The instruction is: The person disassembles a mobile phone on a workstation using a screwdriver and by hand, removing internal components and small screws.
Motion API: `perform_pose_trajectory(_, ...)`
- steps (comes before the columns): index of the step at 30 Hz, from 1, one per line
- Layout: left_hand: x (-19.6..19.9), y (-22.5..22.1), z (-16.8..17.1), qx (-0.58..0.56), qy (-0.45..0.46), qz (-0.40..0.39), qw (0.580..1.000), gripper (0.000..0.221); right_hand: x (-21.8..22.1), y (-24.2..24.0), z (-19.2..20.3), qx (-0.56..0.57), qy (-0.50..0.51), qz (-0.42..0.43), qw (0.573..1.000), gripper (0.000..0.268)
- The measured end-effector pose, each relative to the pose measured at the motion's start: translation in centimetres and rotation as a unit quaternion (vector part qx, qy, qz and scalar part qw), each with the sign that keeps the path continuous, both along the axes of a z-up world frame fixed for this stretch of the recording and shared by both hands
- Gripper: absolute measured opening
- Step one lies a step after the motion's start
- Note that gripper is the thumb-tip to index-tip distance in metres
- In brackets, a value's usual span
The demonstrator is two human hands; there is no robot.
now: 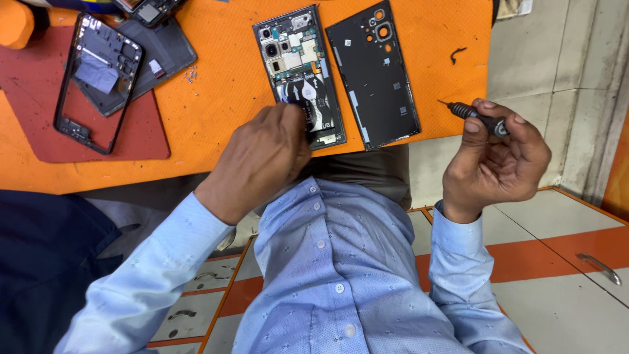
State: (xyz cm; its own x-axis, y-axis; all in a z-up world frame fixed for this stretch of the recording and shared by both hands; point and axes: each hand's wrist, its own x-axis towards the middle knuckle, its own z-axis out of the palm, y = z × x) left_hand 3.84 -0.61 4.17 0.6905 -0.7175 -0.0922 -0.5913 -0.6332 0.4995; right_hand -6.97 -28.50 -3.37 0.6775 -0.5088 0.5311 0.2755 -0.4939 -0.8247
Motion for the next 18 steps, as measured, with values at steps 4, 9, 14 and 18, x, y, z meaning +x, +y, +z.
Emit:
perform_pose_trajectory(4,0.4,-3.8,-0.6,-0.108,-0.009,-0.002,0.994,0.021,-0.2,0.0,-0.2,0.007,0.006,-0.001,1.0,0.034)
perform_pose_trajectory(9,1.5,-7.3,-2.4,-0.138,-0.033,0.017,0.99,0.016,-0.5,0.3,-0.5,0.014,0.009,-0.003,1.0,0.034)
perform_pose_trajectory(14,1.6,-7.6,-2.6,-0.128,-0.04,0.022,0.991,0.018,-0.4,0.4,-0.4,0.001,0.02,-0.001,1.0,0.036)
perform_pose_trajectory(18,2.0,-8.1,-2.4,-0.119,-0.055,0.004,0.991,0.019,-0.2,0.6,-0.1,0.0,0.045,0.011,0.999,0.041)
